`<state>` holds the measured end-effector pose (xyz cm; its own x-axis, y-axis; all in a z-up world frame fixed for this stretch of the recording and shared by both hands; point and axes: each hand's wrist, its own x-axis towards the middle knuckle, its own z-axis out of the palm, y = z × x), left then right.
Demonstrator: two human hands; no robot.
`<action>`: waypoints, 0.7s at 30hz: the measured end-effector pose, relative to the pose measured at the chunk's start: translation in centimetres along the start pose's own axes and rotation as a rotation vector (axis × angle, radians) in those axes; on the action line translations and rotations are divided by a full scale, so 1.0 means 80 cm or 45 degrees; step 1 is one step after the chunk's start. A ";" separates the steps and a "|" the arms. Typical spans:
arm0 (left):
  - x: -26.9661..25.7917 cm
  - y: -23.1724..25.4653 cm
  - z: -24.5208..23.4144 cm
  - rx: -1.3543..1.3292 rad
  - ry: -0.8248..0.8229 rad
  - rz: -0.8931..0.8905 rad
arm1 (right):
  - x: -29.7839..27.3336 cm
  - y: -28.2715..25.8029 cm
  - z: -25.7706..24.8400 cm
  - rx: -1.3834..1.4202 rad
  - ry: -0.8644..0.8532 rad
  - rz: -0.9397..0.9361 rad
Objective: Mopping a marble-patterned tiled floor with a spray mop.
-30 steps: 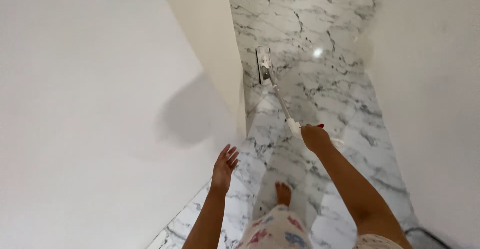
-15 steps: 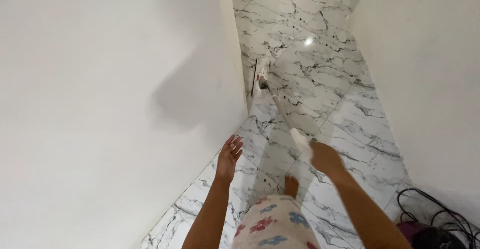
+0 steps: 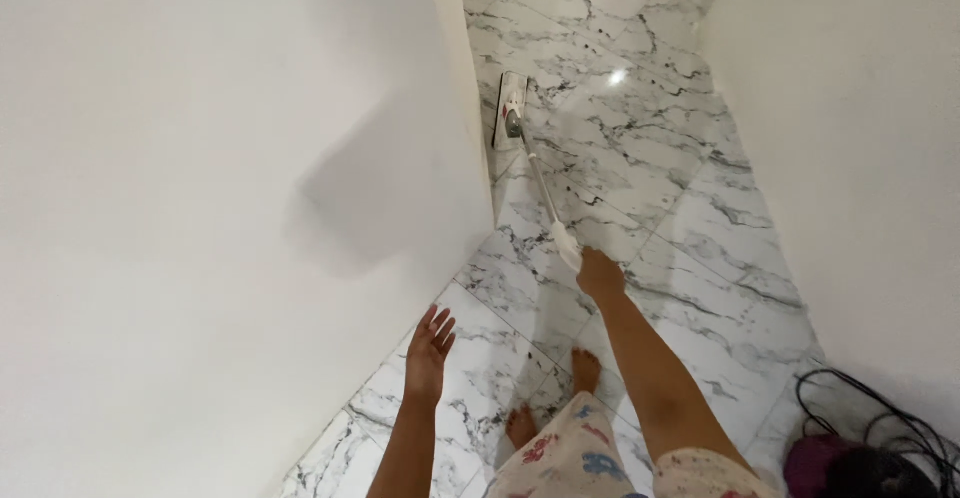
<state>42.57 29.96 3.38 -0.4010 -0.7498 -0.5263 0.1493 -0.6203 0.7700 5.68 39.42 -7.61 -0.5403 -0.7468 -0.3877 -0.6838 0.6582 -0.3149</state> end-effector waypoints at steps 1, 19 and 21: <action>0.006 -0.004 0.003 -0.014 -0.043 0.013 | -0.026 0.006 -0.008 0.059 0.000 0.077; 0.038 -0.035 0.143 0.036 -0.417 -0.131 | -0.299 0.149 0.107 0.839 -0.143 0.543; 0.032 -0.035 0.123 0.055 -0.375 -0.140 | -0.259 0.140 0.136 0.708 -0.062 0.309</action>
<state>32.23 32.06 3.40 -0.6580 -0.5760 -0.4850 0.0543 -0.6787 0.7324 14.54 63.34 -12.56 -0.6170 -0.5726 -0.5399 -0.1782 0.7699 -0.6128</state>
